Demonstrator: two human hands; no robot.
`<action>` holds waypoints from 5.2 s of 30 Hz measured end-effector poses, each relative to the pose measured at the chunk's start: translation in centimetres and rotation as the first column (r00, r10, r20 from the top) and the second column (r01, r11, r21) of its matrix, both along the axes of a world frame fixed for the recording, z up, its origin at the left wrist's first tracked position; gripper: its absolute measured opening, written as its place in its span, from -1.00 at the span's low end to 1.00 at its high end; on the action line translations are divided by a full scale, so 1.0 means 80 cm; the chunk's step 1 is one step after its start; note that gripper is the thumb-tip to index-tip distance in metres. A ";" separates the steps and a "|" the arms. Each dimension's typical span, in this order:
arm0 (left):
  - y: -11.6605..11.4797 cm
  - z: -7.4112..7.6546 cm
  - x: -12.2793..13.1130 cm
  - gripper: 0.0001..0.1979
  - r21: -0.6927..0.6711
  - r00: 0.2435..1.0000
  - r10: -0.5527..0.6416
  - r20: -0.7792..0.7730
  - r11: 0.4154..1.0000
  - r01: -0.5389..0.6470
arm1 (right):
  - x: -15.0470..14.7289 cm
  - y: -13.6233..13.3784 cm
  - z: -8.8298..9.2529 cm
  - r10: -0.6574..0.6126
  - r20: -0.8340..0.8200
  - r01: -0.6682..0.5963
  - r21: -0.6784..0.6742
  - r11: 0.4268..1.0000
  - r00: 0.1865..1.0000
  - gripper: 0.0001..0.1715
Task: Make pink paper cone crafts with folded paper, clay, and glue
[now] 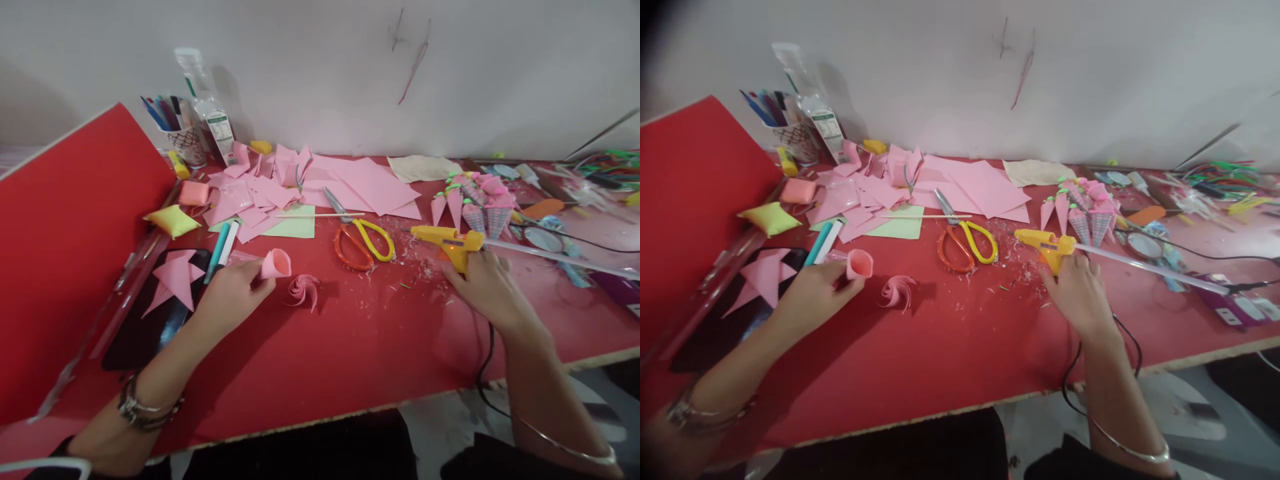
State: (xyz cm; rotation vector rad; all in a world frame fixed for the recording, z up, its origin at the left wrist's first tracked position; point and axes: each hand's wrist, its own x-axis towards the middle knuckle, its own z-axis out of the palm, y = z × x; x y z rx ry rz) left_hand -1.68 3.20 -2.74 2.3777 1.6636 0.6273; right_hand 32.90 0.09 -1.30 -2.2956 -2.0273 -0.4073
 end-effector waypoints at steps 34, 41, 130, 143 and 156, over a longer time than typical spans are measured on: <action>0.005 0.000 -0.004 -0.76 -0.099 0.989 0.109 -0.105 0.988 -0.119 | -0.205 0.034 0.026 0.753 -0.345 -0.815 -0.391 0.427 0.560 -0.74; 0.001 0.003 -0.001 -0.78 -0.169 0.992 0.100 -0.070 0.979 -0.111 | -0.196 0.035 0.016 0.707 -0.389 -0.804 -0.356 0.476 0.591 -0.66; -0.018 -0.004 0.022 -0.85 -0.240 0.980 -0.171 0.100 0.952 0.190 | -0.192 0.024 -0.005 0.733 -0.628 -0.624 0.470 0.625 0.261 -0.73; -0.016 -0.004 0.022 -0.85 -0.236 0.977 -0.188 0.105 0.949 0.208 | -0.188 0.026 -0.002 0.797 -0.513 -0.671 0.471 0.572 0.320 -0.79; -0.019 -0.007 0.022 -0.75 -0.290 0.952 -0.230 0.204 0.914 0.283 | -0.190 0.026 -0.006 0.905 -0.399 -0.695 0.609 0.383 0.149 -0.91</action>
